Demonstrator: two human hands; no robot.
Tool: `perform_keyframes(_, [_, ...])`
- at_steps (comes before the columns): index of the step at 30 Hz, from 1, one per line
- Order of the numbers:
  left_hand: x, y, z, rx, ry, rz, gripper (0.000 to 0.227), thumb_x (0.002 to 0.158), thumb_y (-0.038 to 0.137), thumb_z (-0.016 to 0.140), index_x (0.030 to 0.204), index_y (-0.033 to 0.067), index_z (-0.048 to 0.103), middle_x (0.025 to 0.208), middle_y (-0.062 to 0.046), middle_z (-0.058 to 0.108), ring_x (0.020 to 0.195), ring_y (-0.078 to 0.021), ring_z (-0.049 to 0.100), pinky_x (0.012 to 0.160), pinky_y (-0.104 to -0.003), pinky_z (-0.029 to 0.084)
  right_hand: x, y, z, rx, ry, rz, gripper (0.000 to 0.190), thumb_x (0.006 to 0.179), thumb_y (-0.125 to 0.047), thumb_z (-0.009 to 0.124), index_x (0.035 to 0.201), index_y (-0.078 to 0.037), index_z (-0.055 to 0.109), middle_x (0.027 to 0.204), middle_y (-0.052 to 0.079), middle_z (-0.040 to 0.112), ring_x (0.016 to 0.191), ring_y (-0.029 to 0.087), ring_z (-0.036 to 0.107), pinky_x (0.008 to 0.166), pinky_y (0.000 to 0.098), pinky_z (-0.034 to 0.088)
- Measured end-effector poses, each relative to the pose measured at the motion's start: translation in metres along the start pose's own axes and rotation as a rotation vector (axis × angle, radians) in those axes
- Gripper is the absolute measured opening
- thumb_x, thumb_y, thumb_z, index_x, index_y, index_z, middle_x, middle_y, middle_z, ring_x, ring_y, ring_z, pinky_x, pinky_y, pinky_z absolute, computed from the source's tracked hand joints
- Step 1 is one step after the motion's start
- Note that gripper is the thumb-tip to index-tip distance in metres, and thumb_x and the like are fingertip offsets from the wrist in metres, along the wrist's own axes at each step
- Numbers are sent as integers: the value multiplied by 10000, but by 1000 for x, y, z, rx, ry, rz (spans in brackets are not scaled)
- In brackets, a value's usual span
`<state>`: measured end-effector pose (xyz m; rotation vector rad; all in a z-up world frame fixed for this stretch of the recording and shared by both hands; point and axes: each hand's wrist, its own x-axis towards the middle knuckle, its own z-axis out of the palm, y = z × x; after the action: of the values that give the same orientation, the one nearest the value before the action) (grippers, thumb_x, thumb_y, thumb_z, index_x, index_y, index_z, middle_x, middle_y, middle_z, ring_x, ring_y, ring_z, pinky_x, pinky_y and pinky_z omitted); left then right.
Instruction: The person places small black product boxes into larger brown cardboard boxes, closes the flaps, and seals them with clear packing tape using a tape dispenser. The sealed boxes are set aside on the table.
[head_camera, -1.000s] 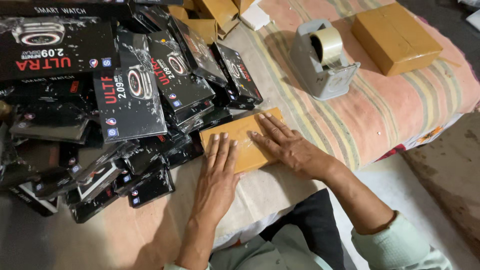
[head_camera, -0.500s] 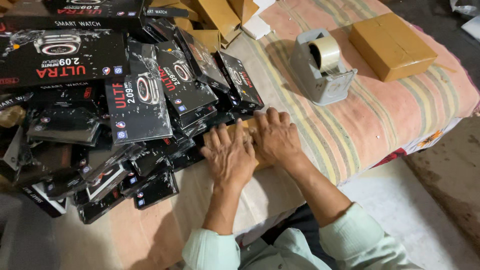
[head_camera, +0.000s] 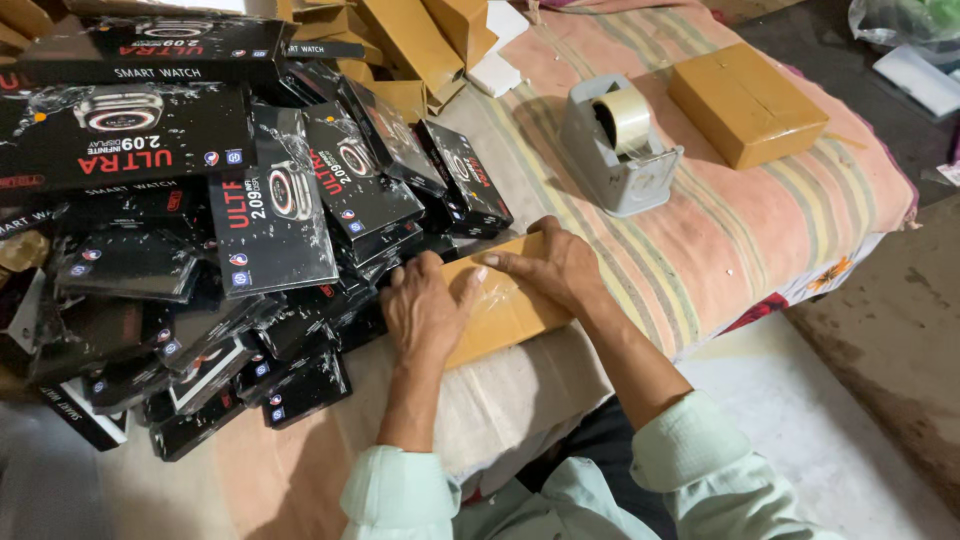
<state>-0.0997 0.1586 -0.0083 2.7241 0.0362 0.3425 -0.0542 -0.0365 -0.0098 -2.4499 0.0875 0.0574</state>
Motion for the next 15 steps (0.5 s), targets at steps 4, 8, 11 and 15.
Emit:
perform_keyframes(4, [-9, -6, -45, -85, -90, 104, 773, 678, 570, 839, 1203, 47, 616, 1163, -185, 654, 1110, -391, 578, 927, -508, 477, -20, -7, -14, 167, 115, -162, 951, 607, -696, 801, 1247, -14, 629, 1077, 245, 725, 980, 342, 730, 862, 454, 573])
perform_keyframes(8, [-23, -8, -76, -98, -129, 187, 938, 553, 489, 932, 1312, 60, 587, 1184, -171, 615, 1130, -380, 556, 917, -499, 477, -36, -5, -24, 237, 312, -515, 724, 728, -583, 803, 1151, -8, 679, 1024, 194, 683, 949, 335, 701, 842, 449, 562])
perform_keyframes(11, [-33, 2, -72, -29, 139, 229, 802, 576, 425, 935, 1232, 92, 613, 1180, -131, 600, 1133, -350, 558, 945, -518, 462, -32, -3, -29, 288, 528, -825, 433, 883, -400, 687, 1095, -27, 633, 1024, 163, 622, 990, 343, 635, 921, 449, 515])
perform_keyframes(15, [-71, 16, -48, 96, 341, 286, 752, 640, 417, 862, 1255, 71, 601, 1215, -138, 576, 1122, -338, 544, 922, -517, 440, -43, 7, -32, 162, 481, -915, 219, 901, -208, 651, 1008, -21, 608, 1071, 158, 605, 1044, 370, 579, 952, 469, 466])
